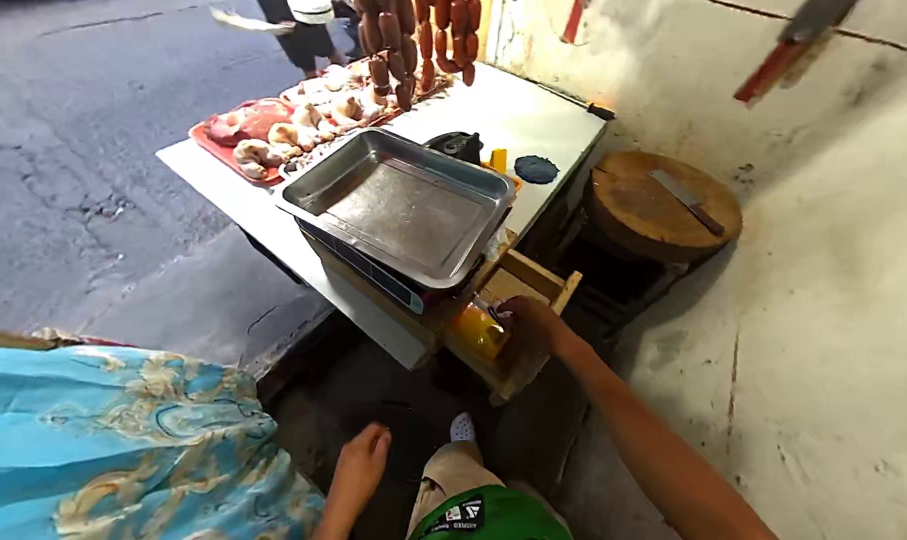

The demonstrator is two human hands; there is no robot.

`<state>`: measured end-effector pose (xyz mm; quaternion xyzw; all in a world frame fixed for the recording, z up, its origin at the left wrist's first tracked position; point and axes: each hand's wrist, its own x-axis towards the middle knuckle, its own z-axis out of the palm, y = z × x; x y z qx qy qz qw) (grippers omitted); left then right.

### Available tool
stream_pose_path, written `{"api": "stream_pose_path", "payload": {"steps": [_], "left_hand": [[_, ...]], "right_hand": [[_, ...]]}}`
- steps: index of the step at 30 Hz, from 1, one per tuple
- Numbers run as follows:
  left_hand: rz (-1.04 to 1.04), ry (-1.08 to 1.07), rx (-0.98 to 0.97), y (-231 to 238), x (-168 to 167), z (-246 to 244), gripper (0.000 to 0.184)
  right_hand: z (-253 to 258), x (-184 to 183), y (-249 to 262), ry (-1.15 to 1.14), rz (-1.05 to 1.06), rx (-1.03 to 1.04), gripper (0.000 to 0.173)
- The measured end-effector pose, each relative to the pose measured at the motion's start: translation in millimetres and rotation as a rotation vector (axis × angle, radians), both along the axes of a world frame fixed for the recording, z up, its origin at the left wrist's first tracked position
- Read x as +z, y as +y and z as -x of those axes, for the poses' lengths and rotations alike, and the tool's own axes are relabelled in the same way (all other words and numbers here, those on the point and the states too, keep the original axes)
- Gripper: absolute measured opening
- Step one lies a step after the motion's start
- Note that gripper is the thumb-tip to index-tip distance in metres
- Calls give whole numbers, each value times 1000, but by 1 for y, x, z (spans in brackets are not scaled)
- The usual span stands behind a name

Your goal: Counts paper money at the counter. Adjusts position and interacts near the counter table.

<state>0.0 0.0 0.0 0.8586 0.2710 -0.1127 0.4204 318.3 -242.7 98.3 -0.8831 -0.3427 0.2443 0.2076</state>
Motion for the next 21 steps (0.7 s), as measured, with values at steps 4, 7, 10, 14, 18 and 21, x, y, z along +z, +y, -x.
{"api": "stream_pose_path", "payload": {"steps": [4, 7, 10, 14, 18, 21], "left_hand": [[-213, -406, -70, -89, 88, -93, 26], [-333, -306, -145, -145, 99, -135, 33], [-371, -49, -116, -178, 98, -151, 28], [-578, -180, -16, -220, 89, -142, 30], [-679, -177, 93, -254, 88, -143, 18], [-626, -87, 218, -271, 88, -145, 21]], "right_hand": [[-39, -14, 7, 102, 180, 170, 38], [-49, -9, -3, 174, 235, 251, 32], [-54, 6, -13, 232, 232, 348, 28], [-73, 18, -7, 294, 363, 542, 35], [-93, 9, 1, 343, 369, 630, 50], [-106, -14, 16, 243, 286, 649, 49]]}}
